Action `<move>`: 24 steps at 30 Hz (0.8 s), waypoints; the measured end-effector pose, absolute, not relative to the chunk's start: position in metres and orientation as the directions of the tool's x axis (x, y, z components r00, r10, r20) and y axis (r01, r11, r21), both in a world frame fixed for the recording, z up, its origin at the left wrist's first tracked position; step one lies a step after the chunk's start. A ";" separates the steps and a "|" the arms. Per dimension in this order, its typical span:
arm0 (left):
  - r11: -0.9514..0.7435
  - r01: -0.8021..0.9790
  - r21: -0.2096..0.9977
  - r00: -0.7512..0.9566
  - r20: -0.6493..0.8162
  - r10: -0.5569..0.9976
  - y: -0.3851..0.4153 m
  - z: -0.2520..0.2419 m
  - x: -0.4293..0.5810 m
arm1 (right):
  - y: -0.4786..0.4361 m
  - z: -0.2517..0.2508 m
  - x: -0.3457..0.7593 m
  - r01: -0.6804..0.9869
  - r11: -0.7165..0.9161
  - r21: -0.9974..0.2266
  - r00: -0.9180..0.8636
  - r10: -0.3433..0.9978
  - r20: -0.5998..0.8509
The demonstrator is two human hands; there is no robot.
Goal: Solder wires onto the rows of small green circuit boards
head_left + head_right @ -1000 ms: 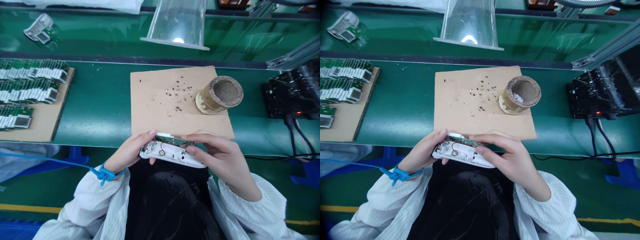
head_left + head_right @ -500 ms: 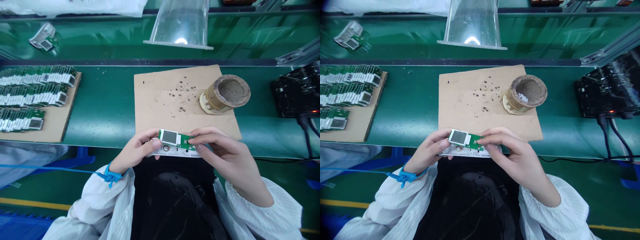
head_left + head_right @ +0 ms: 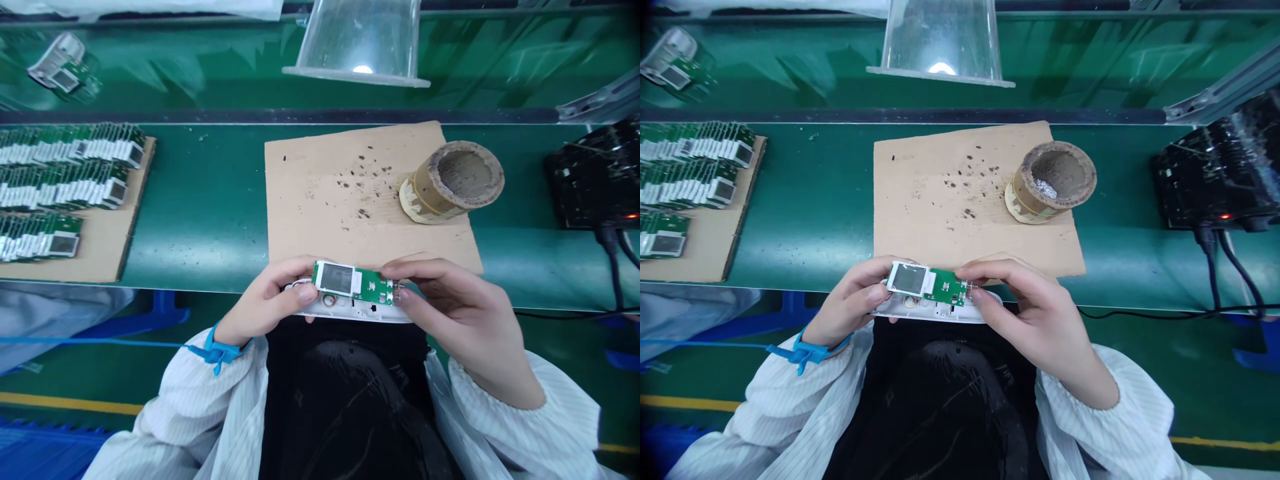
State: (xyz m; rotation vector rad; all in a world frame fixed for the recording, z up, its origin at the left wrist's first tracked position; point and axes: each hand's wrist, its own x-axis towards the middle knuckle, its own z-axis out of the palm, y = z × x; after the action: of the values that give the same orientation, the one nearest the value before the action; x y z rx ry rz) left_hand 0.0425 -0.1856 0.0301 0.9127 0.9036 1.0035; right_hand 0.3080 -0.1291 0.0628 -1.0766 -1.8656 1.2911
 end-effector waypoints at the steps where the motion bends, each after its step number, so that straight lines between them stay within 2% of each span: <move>1: 0.266 -0.273 0.925 0.268 -0.192 0.944 -0.186 0.030 0.042 | -0.129 0.063 0.308 0.274 0.194 -0.942 -0.477 0.878 0.043; 5: 0.240 -0.224 0.945 0.258 -0.180 0.949 -0.188 0.030 0.041 | -0.129 0.063 0.309 0.256 0.208 -0.944 -0.485 0.873 0.061; 15: 0.005 -0.034 0.999 0.329 0.006 0.944 -0.186 0.040 0.041 | -0.128 0.047 0.312 0.284 0.130 -0.950 -0.454 0.891 -0.013; 24: -0.025 0.025 0.999 0.357 0.014 0.934 -0.184 0.041 0.041 | -0.129 0.045 0.312 0.288 0.110 -0.951 -0.424 0.905 -0.024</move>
State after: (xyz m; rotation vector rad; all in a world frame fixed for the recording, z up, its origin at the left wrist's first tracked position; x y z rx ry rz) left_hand 0.0413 -0.1836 0.0411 1.3954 0.9464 0.9358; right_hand 0.3121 -0.1292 0.0449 -1.1631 -1.7944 1.3272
